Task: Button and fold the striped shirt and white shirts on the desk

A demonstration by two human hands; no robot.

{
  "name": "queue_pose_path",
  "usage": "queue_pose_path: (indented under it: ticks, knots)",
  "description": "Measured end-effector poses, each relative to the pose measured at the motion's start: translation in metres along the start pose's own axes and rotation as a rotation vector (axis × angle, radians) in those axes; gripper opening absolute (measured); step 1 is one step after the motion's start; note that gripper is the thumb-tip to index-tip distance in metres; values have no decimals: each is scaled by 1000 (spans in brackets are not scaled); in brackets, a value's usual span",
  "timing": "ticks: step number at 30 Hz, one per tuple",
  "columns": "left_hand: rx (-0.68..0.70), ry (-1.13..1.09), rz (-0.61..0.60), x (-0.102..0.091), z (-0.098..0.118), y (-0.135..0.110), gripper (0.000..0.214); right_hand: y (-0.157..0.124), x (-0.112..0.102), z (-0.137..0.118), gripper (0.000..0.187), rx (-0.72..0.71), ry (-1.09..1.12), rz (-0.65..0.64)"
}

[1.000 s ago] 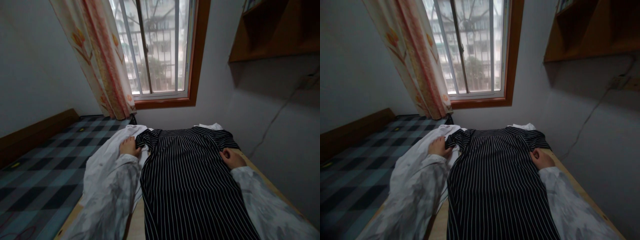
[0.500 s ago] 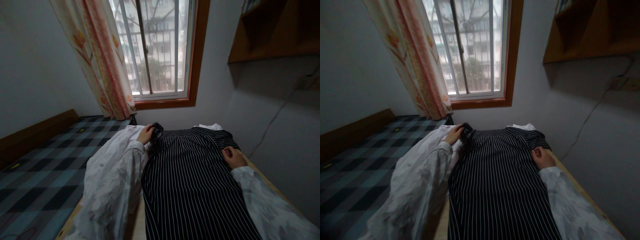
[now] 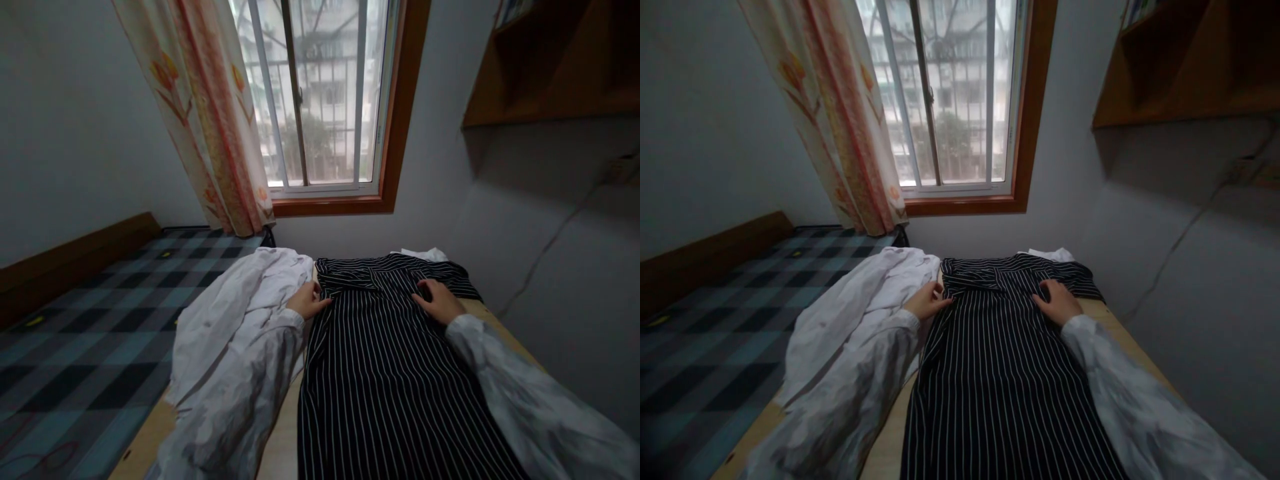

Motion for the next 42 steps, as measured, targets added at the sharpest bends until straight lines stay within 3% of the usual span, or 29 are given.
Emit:
queue_pose_path:
  ticks: [3, 7, 9, 12, 13, 19, 23, 27, 31, 37, 42]
  knots:
    - [-74, 132, -8, 3, -2, -18, 49, 20, 22, -57, 50, -148, 15, -96]
    - [-13, 270, 61, 18, 11, -28, 37, 39, 59, -133, 62, -303, 21, -177]
    - [1, 303, 93, 23, 14, -31, 35, 47, 76, -157, 49, -298, 51, -199]
    - [21, 285, 97, 25, 13, -33, 26, 60, 93, -171, 14, -203, 101, -180]
    - [29, 265, 93, 24, 11, -34, 22, 67, 97, -171, 13, -158, 113, -160]
    - [60, 150, 148, 21, 6, -36, 15, 132, 96, -151, 44, 138, 179, -50]
    - [64, 101, 176, 22, 6, -37, 16, 158, 92, -129, 48, 297, 180, -103]
    - [-2, 65, 191, 23, 7, -37, 16, 148, 95, -100, 46, 392, 124, -266]
    - [-89, 66, 194, 23, 8, -37, 33, 127, 97, -79, 42, 369, 85, -366]
    - [-15, 192, 73, 21, 20, -38, 52, 116, 82, -70, 37, 274, 118, -256]
    - [-78, 312, -12, 16, 34, -37, 33, 113, 67, -63, 44, 288, 121, -207]
Point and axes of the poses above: each hand's wrist, its own y-axis towards the middle knuckle, its own x-axis out of the palm, z = x × y, the point moved 2 cm from there along y, towards the middle knuckle, and after that the axes turned 13 degrees about x, right-handed, at the moved point
